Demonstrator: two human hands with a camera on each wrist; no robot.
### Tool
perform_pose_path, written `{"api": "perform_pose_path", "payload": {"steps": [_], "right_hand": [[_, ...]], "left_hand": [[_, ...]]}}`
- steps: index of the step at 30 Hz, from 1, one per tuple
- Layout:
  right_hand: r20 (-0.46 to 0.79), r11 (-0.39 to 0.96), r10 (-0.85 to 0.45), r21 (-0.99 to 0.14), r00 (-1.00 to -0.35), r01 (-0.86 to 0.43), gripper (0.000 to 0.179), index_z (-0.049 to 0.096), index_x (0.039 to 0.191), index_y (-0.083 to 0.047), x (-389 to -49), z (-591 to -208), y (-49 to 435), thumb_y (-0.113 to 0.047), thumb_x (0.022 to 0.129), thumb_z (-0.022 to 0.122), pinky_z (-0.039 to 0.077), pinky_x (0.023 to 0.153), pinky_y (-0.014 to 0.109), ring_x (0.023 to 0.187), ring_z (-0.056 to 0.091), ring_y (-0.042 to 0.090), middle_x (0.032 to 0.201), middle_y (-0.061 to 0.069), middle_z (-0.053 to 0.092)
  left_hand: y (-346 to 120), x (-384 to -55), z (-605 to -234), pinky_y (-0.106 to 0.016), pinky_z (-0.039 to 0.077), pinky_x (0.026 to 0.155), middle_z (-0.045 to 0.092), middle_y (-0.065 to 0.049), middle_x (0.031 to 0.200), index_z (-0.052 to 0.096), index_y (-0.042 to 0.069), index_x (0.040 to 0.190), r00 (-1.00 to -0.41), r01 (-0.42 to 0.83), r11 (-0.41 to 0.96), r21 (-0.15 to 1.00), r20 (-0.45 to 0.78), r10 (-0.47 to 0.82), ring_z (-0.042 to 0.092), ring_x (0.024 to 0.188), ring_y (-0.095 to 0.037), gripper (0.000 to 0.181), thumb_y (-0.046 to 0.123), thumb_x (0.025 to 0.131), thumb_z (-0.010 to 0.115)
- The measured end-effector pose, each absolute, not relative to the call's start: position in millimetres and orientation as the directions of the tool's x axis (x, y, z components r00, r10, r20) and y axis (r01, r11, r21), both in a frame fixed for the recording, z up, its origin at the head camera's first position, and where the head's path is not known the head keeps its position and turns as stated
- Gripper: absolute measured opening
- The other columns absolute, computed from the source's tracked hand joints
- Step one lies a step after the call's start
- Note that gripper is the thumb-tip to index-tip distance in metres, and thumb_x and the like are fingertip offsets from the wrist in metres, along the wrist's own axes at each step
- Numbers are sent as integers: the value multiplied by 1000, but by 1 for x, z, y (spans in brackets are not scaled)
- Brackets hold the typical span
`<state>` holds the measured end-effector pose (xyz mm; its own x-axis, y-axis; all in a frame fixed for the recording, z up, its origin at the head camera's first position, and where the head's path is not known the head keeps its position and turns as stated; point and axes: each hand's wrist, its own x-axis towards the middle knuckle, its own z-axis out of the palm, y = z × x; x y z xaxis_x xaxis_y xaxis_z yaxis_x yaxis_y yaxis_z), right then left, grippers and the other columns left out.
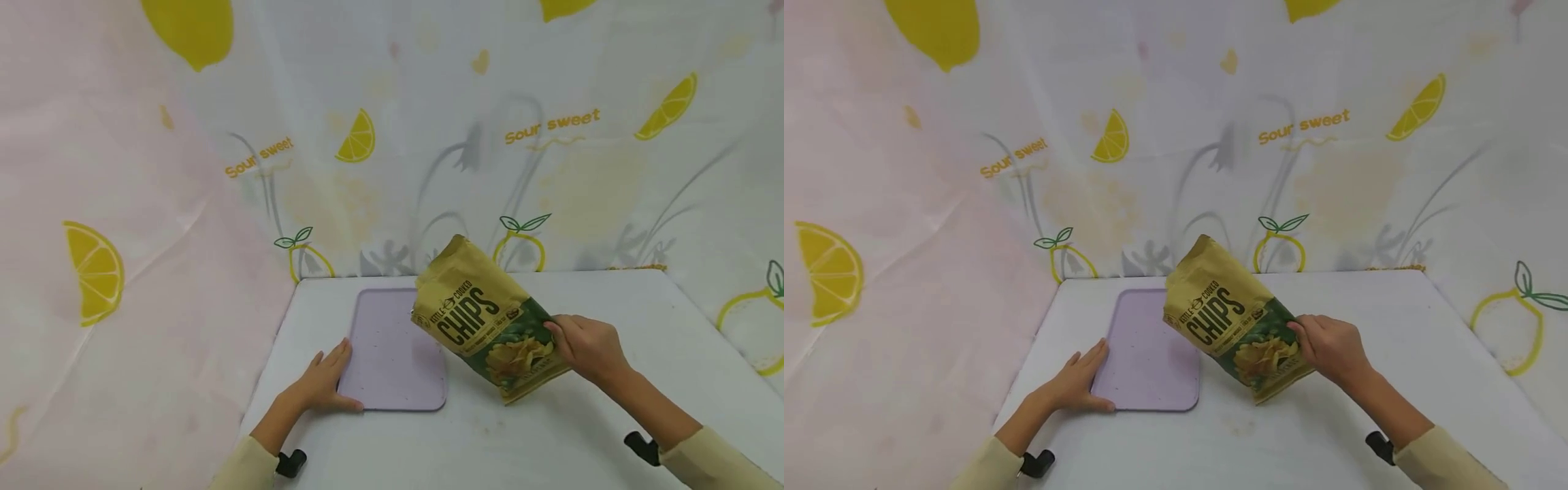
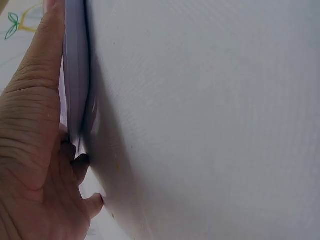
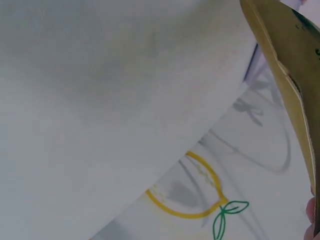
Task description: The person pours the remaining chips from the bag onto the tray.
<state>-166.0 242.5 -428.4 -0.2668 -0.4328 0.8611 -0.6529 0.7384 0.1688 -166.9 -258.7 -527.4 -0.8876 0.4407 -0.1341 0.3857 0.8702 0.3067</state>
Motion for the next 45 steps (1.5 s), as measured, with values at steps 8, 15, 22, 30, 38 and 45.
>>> {"api": "perform_pose_path", "payload": {"steps": [8,15,22,30,38,45], "right_hand": [[809,692,-528,235,-258,-682,53,37,64,-12,-191,-406,239,-41,108,35,11,42,17,49,10,-2,49,-10,21],[767,630,-603,289,-220,-720,51,42,66,-10,-220,-387,217,-38,108,35,14,42,20,44,14,4,47,-6,25],[733,574,-663,371,-149,-730,52,38,63,-11,-249,-390,187,-36,108,34,15,38,21,41,15,4,46,-6,23],[757,555,-646,380,-96,-740,50,47,67,-8,-247,-398,201,-35,108,36,23,35,19,38,25,4,45,-4,35],[767,586,-628,353,-133,-729,47,46,70,-6,-253,-402,197,-34,108,39,22,36,23,38,27,9,47,-2,34],[786,608,-601,331,-145,-722,50,41,66,-9,-255,-399,197,-36,108,35,17,37,23,39,21,7,47,-4,29]], "left_hand": [[-250,-173,-521,-64,16,118,14,-22,164,15,-5,156,-878,404,871,281,-148,455,18,153,-33,136,77,64,74],[-254,-174,-526,-66,14,118,10,-21,165,12,-4,156,-879,386,878,283,-178,443,17,153,-34,141,84,62,68],[-266,-177,-518,-65,15,117,13,-20,165,15,-3,156,-903,375,887,268,-112,415,19,152,-33,138,78,62,74],[-261,-170,-525,-65,14,118,10,-20,165,12,-2,157,-882,371,882,290,-187,433,15,153,-33,141,87,62,65],[-257,-172,-520,-65,14,118,11,-21,165,12,-5,156,-889,373,880,293,-158,430,15,153,-34,138,79,64,73],[-256,-170,-522,-65,14,118,10,-21,165,12,-5,156,-882,373,875,309,-173,438,15,153,-34,138,79,64,73]]}}
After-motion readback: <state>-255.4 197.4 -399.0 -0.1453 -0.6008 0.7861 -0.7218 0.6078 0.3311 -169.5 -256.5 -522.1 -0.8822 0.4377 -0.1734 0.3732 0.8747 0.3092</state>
